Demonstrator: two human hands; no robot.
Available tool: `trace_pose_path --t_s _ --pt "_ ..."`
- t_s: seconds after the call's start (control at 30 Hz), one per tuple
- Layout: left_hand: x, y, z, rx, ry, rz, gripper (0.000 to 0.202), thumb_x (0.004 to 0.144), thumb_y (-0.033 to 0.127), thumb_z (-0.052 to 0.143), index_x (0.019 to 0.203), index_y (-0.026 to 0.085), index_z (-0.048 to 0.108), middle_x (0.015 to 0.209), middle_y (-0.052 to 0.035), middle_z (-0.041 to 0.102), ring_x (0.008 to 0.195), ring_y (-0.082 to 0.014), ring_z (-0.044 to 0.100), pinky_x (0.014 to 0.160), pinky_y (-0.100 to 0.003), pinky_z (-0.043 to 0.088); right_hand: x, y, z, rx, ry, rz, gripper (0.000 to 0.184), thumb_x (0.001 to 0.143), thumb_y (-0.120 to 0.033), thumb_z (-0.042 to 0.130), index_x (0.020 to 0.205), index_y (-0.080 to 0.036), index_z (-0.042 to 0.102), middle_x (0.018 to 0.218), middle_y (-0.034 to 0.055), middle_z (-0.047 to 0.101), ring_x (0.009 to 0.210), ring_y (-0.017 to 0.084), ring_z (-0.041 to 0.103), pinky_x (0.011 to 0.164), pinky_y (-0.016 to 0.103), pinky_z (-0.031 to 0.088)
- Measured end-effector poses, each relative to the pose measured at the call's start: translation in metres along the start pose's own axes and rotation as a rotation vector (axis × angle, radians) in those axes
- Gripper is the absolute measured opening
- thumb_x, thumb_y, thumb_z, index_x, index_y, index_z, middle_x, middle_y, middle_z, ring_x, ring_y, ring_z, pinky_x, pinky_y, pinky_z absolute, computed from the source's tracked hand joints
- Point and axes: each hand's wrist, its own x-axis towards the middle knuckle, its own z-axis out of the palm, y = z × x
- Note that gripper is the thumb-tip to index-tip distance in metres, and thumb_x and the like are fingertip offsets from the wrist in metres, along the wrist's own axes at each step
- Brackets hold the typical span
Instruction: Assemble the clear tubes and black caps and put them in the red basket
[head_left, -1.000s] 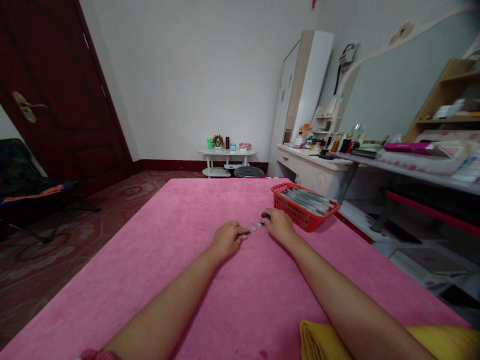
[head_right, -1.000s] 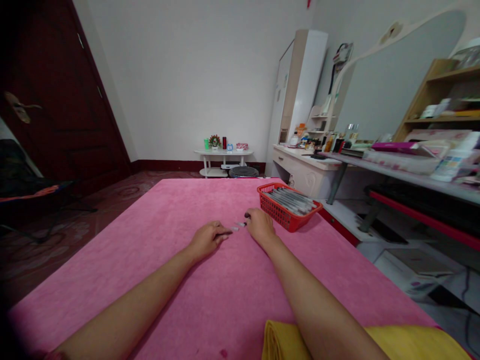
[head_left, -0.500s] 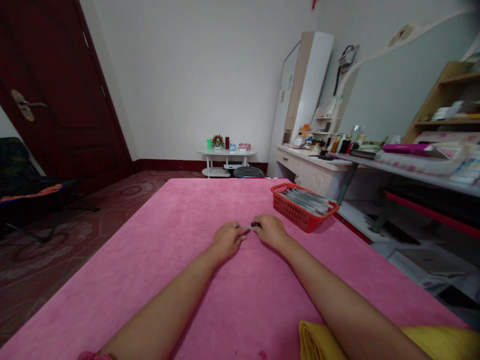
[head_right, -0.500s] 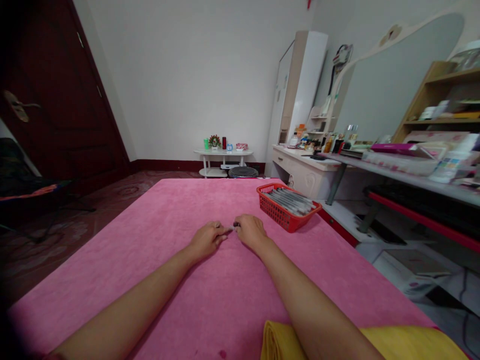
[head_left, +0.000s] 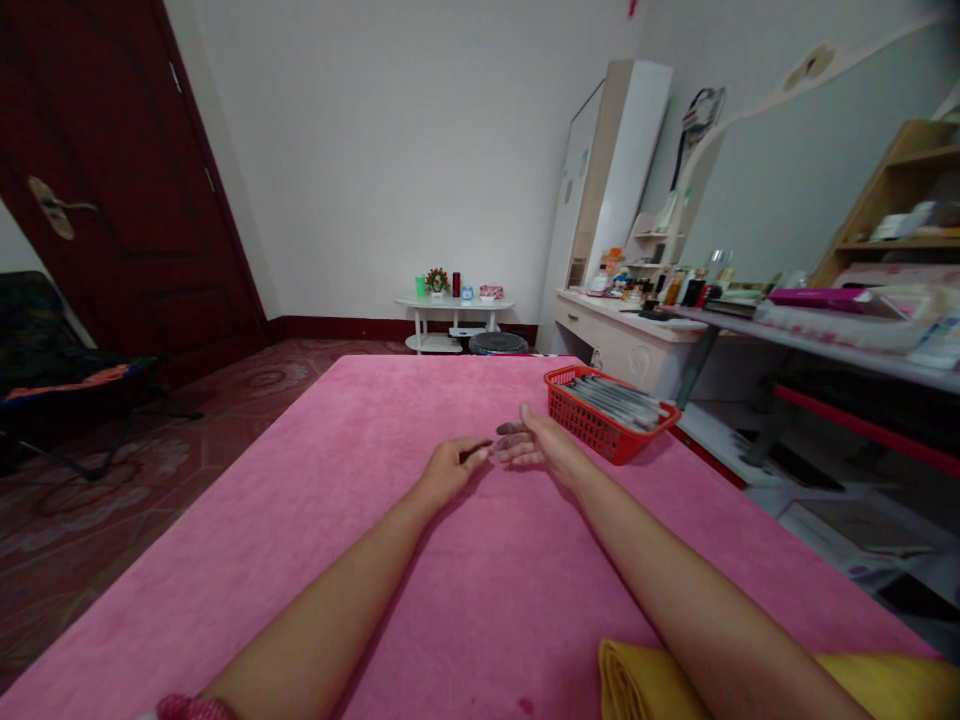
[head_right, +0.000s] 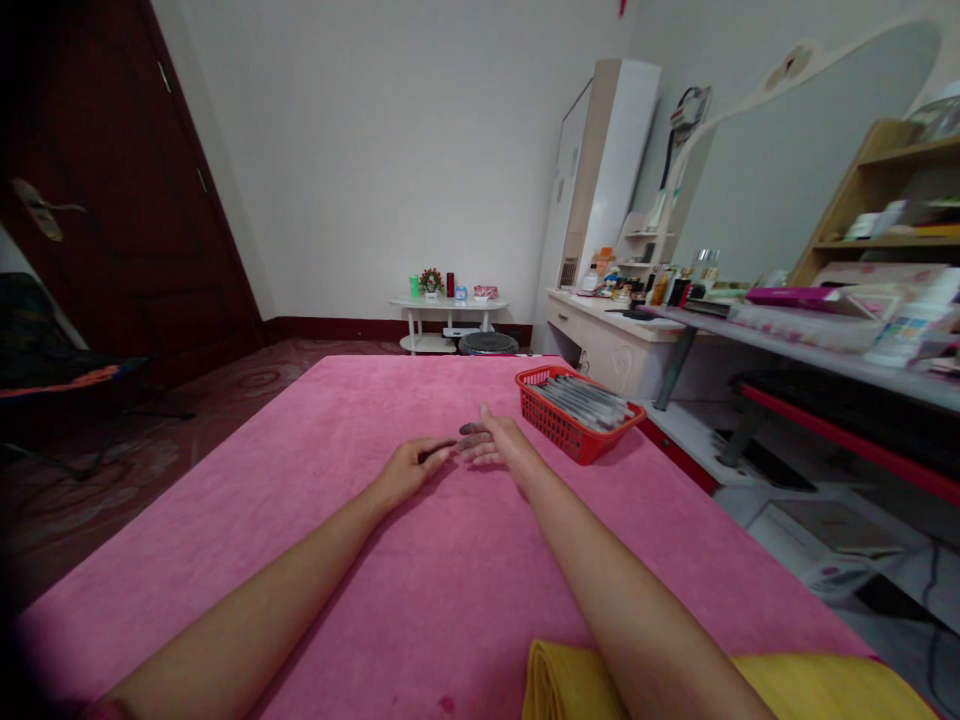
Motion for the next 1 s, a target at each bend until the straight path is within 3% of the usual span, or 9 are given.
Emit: trace_pose_path --t_s 0.13,0.27,0.57,0.8,1.0 --pt "0.005 -0.003 -0.017 -0.768 0.059 -0.233 0.053 0.089 0.049 0.041 0.113 0.006 0.059 0.111 -0.0198 0.064 0.097 -0.0258 0.063 0.090 -0.039 0.046 -0.006 -0.018 -0.006 0.352 -0.181 0.166 0.084 0.086 -0.069 0.008 0.100 -0.006 0.062 0.097 0.0225 0.068 0.081 0.022 0.068 0.073 0.034 0.052" --pt "0.005 -0.004 -0.033 -1.124 0.051 -0.321 0.060 0.091 0.051 0.032 0.117 0.002 0.054 0.122 -0.0248 0.057 0.109 -0.0288 0.059 0.097 -0.040 0.044 -0.010 -0.023 -0.006 0.400 -0.201 0.199 0.089 0.084 -0.070 0.005 0.106 -0.005 0.060 0.103 0.0237 0.066 0.085 0.023 0.068 0.078 0.036 0.051" --pt "0.002 -0.003 -0.037 -1.307 -0.012 -0.298 0.069 0.088 0.057 0.035 0.128 0.001 0.043 0.131 -0.0281 0.047 0.122 -0.0335 0.048 0.101 -0.047 0.039 -0.008 -0.020 -0.005 0.403 -0.237 0.177 0.088 0.083 -0.072 0.006 0.113 -0.007 0.057 0.114 0.0240 0.062 0.090 0.024 0.067 0.079 0.039 0.051" --pt "-0.006 0.009 -0.039 -1.395 -0.291 -0.274 0.088 0.082 0.066 0.037 0.135 -0.004 0.032 0.139 -0.0278 0.037 0.133 -0.0318 0.032 0.107 -0.042 0.033 -0.012 -0.021 0.006 0.500 -0.222 0.207 0.088 0.084 -0.071 0.007 0.102 -0.005 0.062 0.109 0.0241 0.063 0.095 0.025 0.065 0.093 0.042 0.044" --pt "-0.008 0.012 -0.040 -1.416 -0.318 -0.283 0.097 0.079 0.071 0.038 0.138 -0.006 0.026 0.138 -0.0275 0.039 0.135 -0.0317 0.028 0.107 -0.041 0.034 -0.010 -0.019 0.006 0.530 -0.252 0.229 0.088 0.084 -0.072 0.007 0.095 -0.006 0.064 0.100 0.0214 0.067 0.094 0.025 0.066 0.094 0.043 0.042"
